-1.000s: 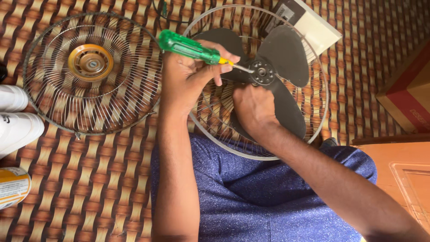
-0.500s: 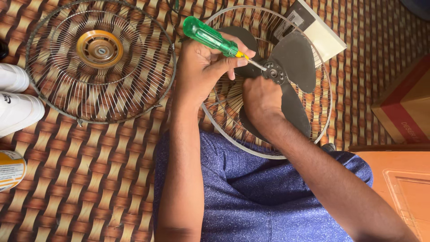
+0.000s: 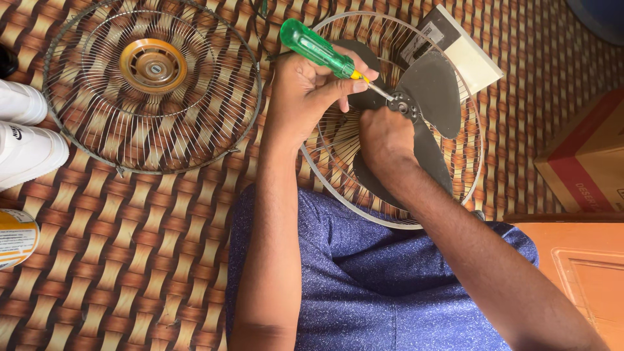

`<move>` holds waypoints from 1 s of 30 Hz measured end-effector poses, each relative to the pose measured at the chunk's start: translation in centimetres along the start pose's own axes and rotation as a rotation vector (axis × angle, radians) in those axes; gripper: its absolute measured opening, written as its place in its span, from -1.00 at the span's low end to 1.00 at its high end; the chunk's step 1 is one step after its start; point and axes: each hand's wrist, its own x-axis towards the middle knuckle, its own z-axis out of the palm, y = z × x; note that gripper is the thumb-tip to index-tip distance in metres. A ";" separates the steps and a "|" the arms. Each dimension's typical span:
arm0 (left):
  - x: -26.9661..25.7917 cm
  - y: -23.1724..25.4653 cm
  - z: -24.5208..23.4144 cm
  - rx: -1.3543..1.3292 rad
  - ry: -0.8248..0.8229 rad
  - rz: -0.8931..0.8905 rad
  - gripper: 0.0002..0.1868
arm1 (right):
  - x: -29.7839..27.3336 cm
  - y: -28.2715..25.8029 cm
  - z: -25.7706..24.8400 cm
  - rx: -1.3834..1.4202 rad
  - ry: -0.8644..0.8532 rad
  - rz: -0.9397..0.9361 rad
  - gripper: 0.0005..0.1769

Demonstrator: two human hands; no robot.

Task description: The person uses a green-handled screwdriver to tighten screws on the central hub of a three-blade electric fan. They rotate the fan and adjust the blades while seated on a woven mat.

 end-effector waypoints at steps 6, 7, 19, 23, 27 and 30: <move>0.0 -0.3 -0.3 0.019 0.008 0.016 -0.88 | 0.1 0.6 0.4 -0.045 0.097 -0.065 -0.90; -0.1 -0.4 -0.4 0.013 0.011 0.010 -0.88 | 0.1 0.7 0.4 -0.055 0.057 -0.060 -0.90; 0.2 -0.9 -0.5 0.020 0.005 0.001 -0.88 | 0.0 1.5 -1.0 0.009 0.146 -0.154 -0.87; 0.1 -1.2 -0.7 0.034 -0.016 0.015 -0.90 | -2.1 3.3 -1.6 0.828 0.093 -0.029 -0.89; 0.0 -1.3 -0.5 0.007 -0.014 -0.019 -0.89 | -5.5 5.3 -1.8 1.366 0.251 0.020 -0.86; 0.0 -1.1 0.1 0.051 -0.070 -0.009 -0.89 | -8.8 7.5 -1.6 1.715 0.305 0.144 -0.86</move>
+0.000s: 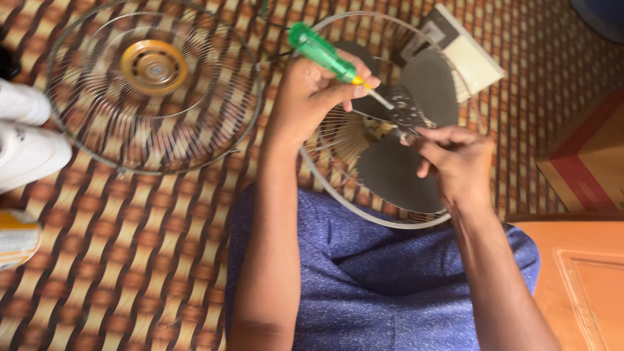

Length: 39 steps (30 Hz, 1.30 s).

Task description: The person uses a green-handled screwdriver to tighten screws on the central hub of a three-blade electric fan. They rotate the fan and adjust the blades while seated on a woven mat.

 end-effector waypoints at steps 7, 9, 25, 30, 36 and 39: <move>-0.2 1.3 4.9 0.115 -0.094 -0.223 -0.90 | -3.8 0.3 -3.8 0.406 0.165 0.029 -0.93; -0.4 1.7 6.9 0.100 -0.141 -0.283 -0.89 | -4.4 0.2 -4.2 0.415 0.203 -0.010 -0.94; -1.3 3.7 14.8 0.580 -0.206 -0.181 -0.83 | -6.0 -1.1 -3.7 0.138 0.382 -0.229 -0.91; -1.3 3.5 14.6 0.571 -0.190 -0.094 -0.86 | -5.9 -1.5 -2.8 0.134 0.386 -0.235 -0.90; -1.2 3.6 14.1 0.457 -0.123 -0.235 -0.85 | -6.5 -2.4 -2.2 -0.107 0.366 -0.407 -0.90; -1.2 3.5 14.2 0.413 -0.140 -0.187 -0.86 | -6.5 -2.9 -2.2 -0.148 0.372 -0.420 -0.90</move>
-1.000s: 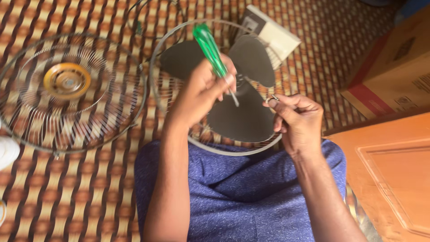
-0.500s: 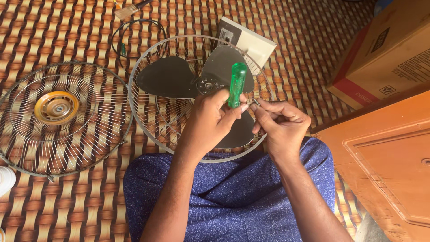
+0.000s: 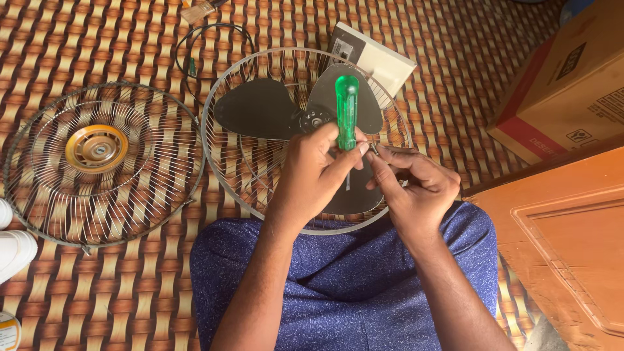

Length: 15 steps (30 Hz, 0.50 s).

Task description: The person uses a green-handled screwdriver to tighten screws on the central hub of a three-blade electric fan. They rotate the fan and adjust the blades while seated on a woven mat.

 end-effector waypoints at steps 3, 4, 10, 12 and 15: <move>-0.1 0.2 0.1 0.003 -0.001 0.037 -0.87 | 0.3 -0.6 0.0 -0.070 -0.017 -0.070 -0.91; -0.1 0.2 0.1 0.004 -0.003 0.042 -0.86 | 0.4 -0.8 0.0 -0.085 -0.015 -0.077 -0.91; -0.3 0.8 0.2 0.081 -0.009 0.084 -0.88 | 0.5 -2.0 -0.7 -0.186 -0.052 -0.006 -0.93; -0.3 1.1 0.2 0.160 -0.009 0.117 -0.88 | 0.8 -2.3 -1.1 -0.186 -0.078 0.019 -0.93; -0.4 1.4 0.1 0.286 -0.023 0.137 -0.88 | 1.3 -2.5 -1.9 -0.132 -0.120 0.058 -0.93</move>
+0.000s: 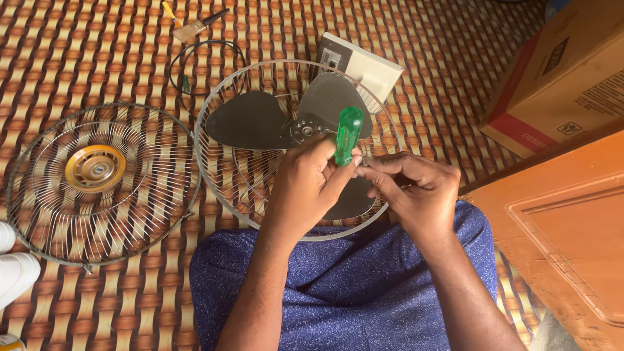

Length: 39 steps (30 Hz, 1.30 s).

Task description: The person uses a green-handled screwdriver to tighten screws on the central hub of a three-blade electric fan. They rotate the fan and adjust the blades while seated on a woven mat.

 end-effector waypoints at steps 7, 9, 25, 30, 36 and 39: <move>0.1 0.1 0.4 -0.133 -0.060 0.022 -0.88 | 0.6 0.4 -1.2 0.241 -0.039 0.086 -0.77; 0.0 0.1 0.5 -0.209 -0.068 0.024 -0.88 | 0.7 0.6 -1.4 0.350 -0.068 0.109 -0.74; -0.5 0.3 1.2 -0.281 -0.120 -0.030 -0.88 | -0.4 2.2 -2.4 0.442 -0.115 0.236 -0.89; -0.6 0.7 1.0 -0.277 -0.102 -0.015 -0.87 | -1.0 1.9 -2.2 0.517 -0.095 0.252 -0.81; -0.8 1.3 1.0 -0.344 -0.131 -0.015 -0.88 | -1.9 2.0 -2.0 0.560 -0.035 0.145 -0.89; -0.8 1.4 1.2 -0.353 -0.122 -0.035 -0.88 | -2.1 1.9 -1.7 0.571 -0.001 0.135 -0.89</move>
